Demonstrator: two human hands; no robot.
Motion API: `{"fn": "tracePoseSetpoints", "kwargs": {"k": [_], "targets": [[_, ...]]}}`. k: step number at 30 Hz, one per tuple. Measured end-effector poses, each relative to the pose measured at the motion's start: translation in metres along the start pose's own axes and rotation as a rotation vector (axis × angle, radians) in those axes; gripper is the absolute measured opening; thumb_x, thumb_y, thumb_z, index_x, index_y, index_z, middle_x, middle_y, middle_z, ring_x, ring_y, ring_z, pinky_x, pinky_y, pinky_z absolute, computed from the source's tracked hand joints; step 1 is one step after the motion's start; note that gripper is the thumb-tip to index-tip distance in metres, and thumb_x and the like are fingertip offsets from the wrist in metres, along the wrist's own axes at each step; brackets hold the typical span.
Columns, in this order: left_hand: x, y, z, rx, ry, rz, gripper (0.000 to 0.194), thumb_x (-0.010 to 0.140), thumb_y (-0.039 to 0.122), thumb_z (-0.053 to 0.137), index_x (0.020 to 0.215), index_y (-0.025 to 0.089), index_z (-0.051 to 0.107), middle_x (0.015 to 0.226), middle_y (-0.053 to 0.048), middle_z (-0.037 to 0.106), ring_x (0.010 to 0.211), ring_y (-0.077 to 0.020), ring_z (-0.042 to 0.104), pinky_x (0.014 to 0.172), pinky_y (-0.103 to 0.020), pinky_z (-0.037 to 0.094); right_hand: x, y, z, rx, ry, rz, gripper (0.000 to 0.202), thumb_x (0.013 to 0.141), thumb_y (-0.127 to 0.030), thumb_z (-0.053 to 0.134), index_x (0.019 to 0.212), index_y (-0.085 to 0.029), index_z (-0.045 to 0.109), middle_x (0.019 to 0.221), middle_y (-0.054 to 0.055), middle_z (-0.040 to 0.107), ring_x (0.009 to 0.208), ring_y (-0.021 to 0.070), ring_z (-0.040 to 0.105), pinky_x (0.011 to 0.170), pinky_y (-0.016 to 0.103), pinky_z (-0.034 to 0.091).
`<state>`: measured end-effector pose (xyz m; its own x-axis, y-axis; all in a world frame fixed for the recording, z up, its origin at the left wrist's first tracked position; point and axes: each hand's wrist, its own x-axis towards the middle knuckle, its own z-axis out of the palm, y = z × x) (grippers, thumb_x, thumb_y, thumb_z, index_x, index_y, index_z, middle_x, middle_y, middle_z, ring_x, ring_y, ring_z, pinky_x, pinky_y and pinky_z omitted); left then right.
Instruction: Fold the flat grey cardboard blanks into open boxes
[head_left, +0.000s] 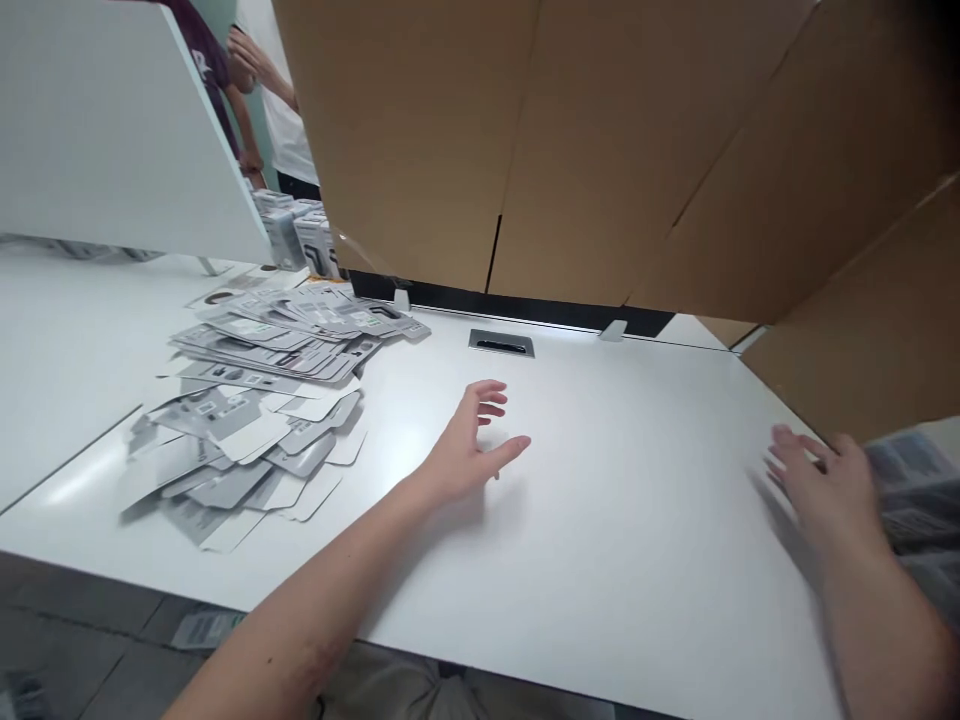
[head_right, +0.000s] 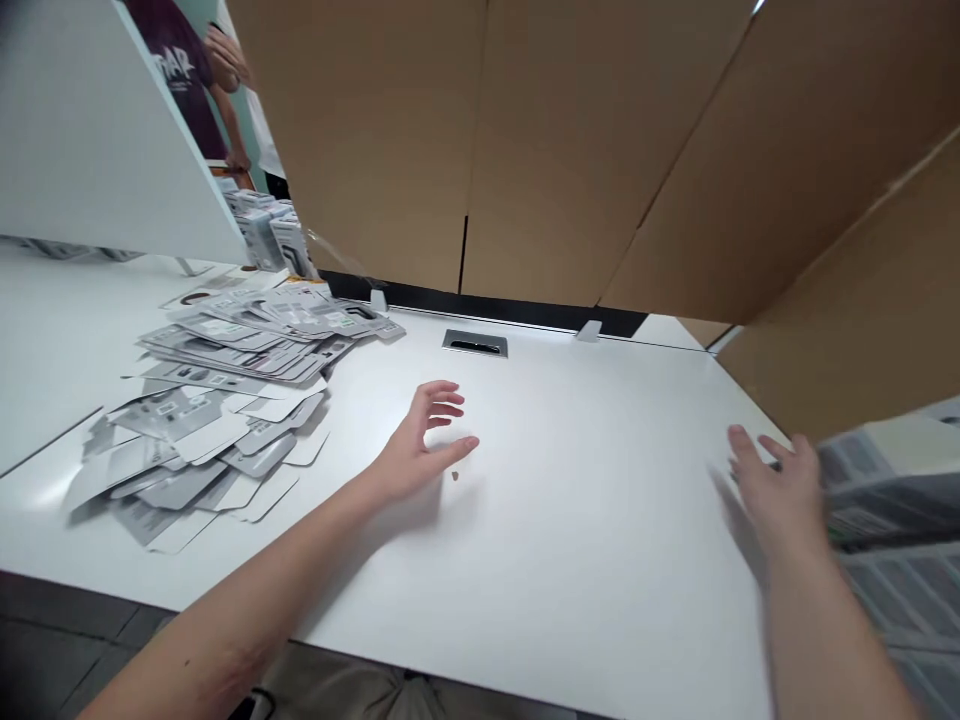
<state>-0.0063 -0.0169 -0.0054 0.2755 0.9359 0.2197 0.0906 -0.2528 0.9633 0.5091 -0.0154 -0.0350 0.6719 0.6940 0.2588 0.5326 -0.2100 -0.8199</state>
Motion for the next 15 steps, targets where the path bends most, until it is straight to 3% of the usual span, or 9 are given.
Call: {"fn": "tracePoseSetpoints", "kwargs": {"k": [3,6,8,11,15], "targets": [[0.001,0.019,-0.013,0.086,0.002,-0.009,0.036,0.104,0.050,0.087,0.131,0.030,0.074,0.151,-0.012,0.074,0.142,-0.0329,0.071,0.120,-0.057,0.062,-0.004,-0.013,-0.011,0.211,-0.006,0.195,0.089,0.079,-0.061,0.100,0.153,-0.034,0.060,0.164,0.031,0.069,0.149,0.0431,0.077,0.116,0.054,0.064],[0.001,0.033,-0.044,0.191,0.031,-0.003,0.031,0.103,0.055,0.084,0.120,0.028,0.082,0.134,-0.010,0.081,0.131,-0.0309,0.077,0.121,-0.056,0.061,-0.018,-0.029,-0.015,0.221,-0.005,0.221,0.056,0.079,-0.044,0.097,0.124,-0.033,0.065,0.152,0.025,0.078,0.146,0.0425,0.079,0.127,0.055,0.059],[-0.001,0.035,-0.078,0.320,0.079,0.015,0.034,0.106,0.059,0.078,0.117,0.027,0.085,0.130,-0.011,0.083,0.123,-0.0301,0.079,0.116,-0.053,0.064,-0.025,-0.033,-0.016,0.171,-0.019,0.241,0.039,0.083,-0.038,0.090,0.114,-0.033,0.067,0.151,0.022,0.080,0.147,0.0416,0.078,0.132,0.055,0.056],[-0.008,0.025,-0.144,0.693,0.172,0.022,0.037,0.105,0.057,0.072,0.117,0.025,0.086,0.128,-0.012,0.083,0.119,-0.0338,0.078,0.111,-0.055,0.064,-0.032,-0.029,-0.020,0.112,-0.094,0.264,0.023,0.089,-0.039,0.084,0.109,-0.033,0.074,0.150,0.018,0.082,0.140,0.0398,0.082,0.135,0.055,0.055],[-0.012,-0.003,-0.227,1.145,0.231,-0.033,0.042,0.093,0.041,0.070,0.126,0.021,0.087,0.143,-0.020,0.080,0.136,-0.0456,0.070,0.121,-0.066,0.056,-0.039,-0.038,-0.023,0.050,-0.299,0.235,0.032,0.083,-0.049,0.087,0.112,-0.036,0.085,0.140,0.017,0.087,0.120,0.0434,0.087,0.131,0.063,0.056]]}}
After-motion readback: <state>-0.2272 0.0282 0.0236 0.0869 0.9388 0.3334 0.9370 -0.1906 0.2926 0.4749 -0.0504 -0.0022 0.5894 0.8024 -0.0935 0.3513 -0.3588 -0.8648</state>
